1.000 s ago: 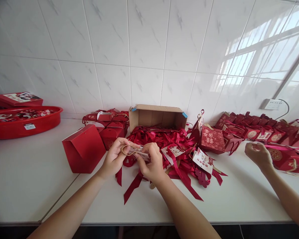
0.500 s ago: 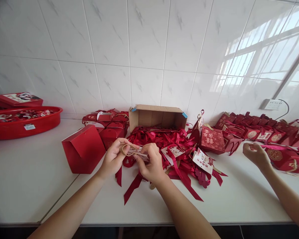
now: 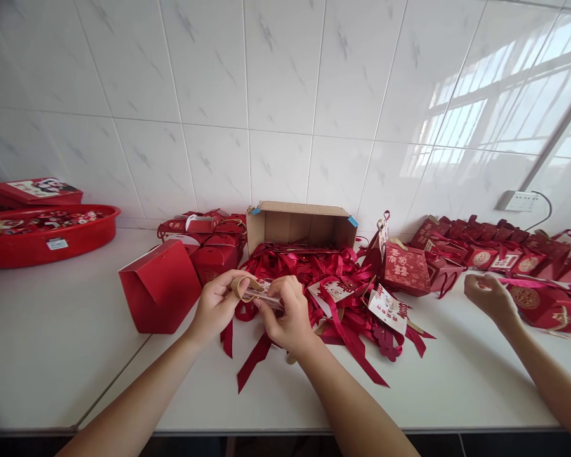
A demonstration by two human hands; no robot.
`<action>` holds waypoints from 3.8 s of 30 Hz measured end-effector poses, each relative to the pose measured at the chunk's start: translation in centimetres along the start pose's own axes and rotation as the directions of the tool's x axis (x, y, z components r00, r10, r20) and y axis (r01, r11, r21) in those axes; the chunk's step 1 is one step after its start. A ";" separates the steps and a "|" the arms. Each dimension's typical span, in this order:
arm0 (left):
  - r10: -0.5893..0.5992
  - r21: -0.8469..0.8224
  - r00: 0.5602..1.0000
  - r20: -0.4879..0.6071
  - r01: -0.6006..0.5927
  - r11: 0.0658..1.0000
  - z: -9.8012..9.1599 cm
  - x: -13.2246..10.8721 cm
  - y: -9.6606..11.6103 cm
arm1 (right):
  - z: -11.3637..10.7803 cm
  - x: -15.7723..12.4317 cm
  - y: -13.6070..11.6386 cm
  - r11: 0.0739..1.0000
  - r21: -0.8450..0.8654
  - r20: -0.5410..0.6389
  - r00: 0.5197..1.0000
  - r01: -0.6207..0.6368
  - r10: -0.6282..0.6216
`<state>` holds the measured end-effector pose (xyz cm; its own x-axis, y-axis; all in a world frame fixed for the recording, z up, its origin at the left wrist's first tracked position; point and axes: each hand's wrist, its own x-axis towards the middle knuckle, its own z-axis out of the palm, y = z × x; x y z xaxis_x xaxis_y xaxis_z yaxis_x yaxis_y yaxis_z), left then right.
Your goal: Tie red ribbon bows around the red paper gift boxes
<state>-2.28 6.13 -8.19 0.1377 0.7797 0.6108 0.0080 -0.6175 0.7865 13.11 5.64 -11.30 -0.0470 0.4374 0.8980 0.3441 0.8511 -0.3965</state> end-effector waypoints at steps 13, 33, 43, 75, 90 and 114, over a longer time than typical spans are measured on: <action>-0.041 0.054 0.996 0.080 0.036 0.998 -0.4 0.0 -0.1 | 0.0 0.0 -0.1 1.000 -0.004 0.002 1.000 0.015 -0.015; -0.011 0.075 0.993 0.118 0.002 0.997 -0.6 0.1 0.4 | 0.1 0.0 -0.2 0.999 -0.028 0.020 0.999 0.041 -0.040; -0.014 0.084 0.994 0.113 0.005 0.996 -0.5 0.1 0.5 | 0.1 0.0 -0.3 0.998 -0.043 0.012 0.999 0.042 -0.042; 0.194 0.054 0.962 0.191 -0.207 0.977 -1.4 0.2 -0.2 | 0.1 0.0 0.2 0.998 -0.012 -0.008 0.998 0.056 -0.056; 0.211 -0.013 0.952 0.222 -0.214 0.977 -1.2 0.2 -0.3 | 0.3 -0.1 0.3 0.999 -0.015 -0.016 0.999 0.034 -0.035; 0.149 0.074 0.976 0.161 -0.162 0.984 -0.7 -0.1 -1.3 | 0.2 -0.2 0.4 0.997 -0.081 -0.013 1.000 -0.004 0.003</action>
<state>-2.97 6.87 -9.21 0.2951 0.6521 0.6983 0.0589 -0.7419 0.6679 13.09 5.94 -11.70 -0.0342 0.4358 0.8994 0.4188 0.8233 -0.3831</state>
